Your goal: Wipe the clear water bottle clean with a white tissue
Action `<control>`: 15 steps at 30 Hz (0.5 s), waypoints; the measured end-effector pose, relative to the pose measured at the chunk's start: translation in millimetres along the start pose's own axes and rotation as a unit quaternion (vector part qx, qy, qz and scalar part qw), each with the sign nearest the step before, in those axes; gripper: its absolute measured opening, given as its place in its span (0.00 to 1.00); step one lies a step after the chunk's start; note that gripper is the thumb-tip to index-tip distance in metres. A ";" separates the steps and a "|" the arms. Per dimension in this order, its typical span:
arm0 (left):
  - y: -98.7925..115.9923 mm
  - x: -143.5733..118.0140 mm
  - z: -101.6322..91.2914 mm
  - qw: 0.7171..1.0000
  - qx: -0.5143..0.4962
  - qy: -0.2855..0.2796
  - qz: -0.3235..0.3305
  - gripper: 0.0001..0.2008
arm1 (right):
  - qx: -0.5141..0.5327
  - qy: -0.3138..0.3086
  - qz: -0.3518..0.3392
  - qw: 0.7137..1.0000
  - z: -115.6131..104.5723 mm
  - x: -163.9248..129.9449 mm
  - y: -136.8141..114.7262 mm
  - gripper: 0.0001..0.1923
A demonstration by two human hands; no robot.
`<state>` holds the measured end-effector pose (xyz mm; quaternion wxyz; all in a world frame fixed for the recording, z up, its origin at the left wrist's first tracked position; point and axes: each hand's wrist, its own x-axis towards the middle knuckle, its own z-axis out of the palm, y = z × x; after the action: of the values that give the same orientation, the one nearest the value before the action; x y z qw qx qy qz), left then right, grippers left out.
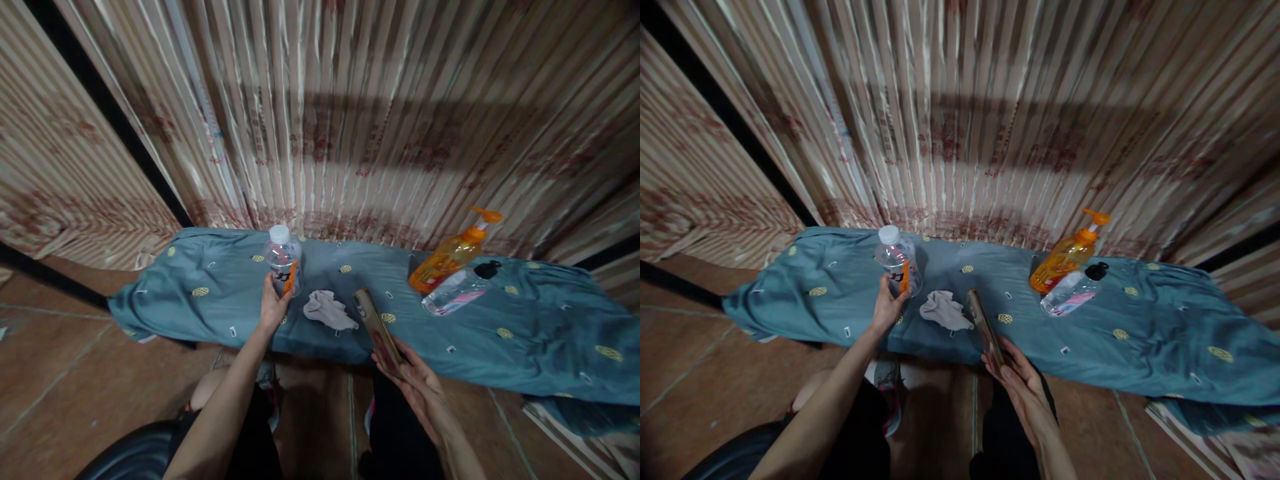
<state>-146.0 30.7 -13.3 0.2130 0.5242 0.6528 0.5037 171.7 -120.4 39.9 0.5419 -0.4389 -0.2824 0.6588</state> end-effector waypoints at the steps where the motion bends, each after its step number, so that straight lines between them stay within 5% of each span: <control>1: 1.5 -0.7 -0.1 1.000 -0.007 -0.006 -0.010 0.39 | 0.002 -0.003 0.000 1.000 2.1 -0.1 0.7 0.25; 7: 26.9 -9.7 -15.0 0.999 -0.027 0.035 -0.014 0.48 | 0.012 -0.016 -0.012 1.000 17.3 1.0 3.0 0.24; 11: 60.2 -29.8 -33.9 0.994 -0.053 0.088 0.047 0.35 | 0.013 -0.015 -0.040 0.999 36.5 9.5 -2.7 0.23; 13: 81.8 -45.4 -29.9 0.990 -0.131 0.000 0.057 0.23 | 0.007 -0.006 -0.055 0.998 49.1 16.7 -7.0 0.25; 15: 103.3 -61.4 -13.2 0.957 -0.243 -0.156 0.011 0.20 | -0.003 0.010 -0.071 0.997 62.6 25.6 -11.4 0.27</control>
<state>-86.0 -36.2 67.6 0.4273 0.5358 0.4634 0.5618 121.0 -86.4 71.1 0.5887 -0.4260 -0.3090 0.6136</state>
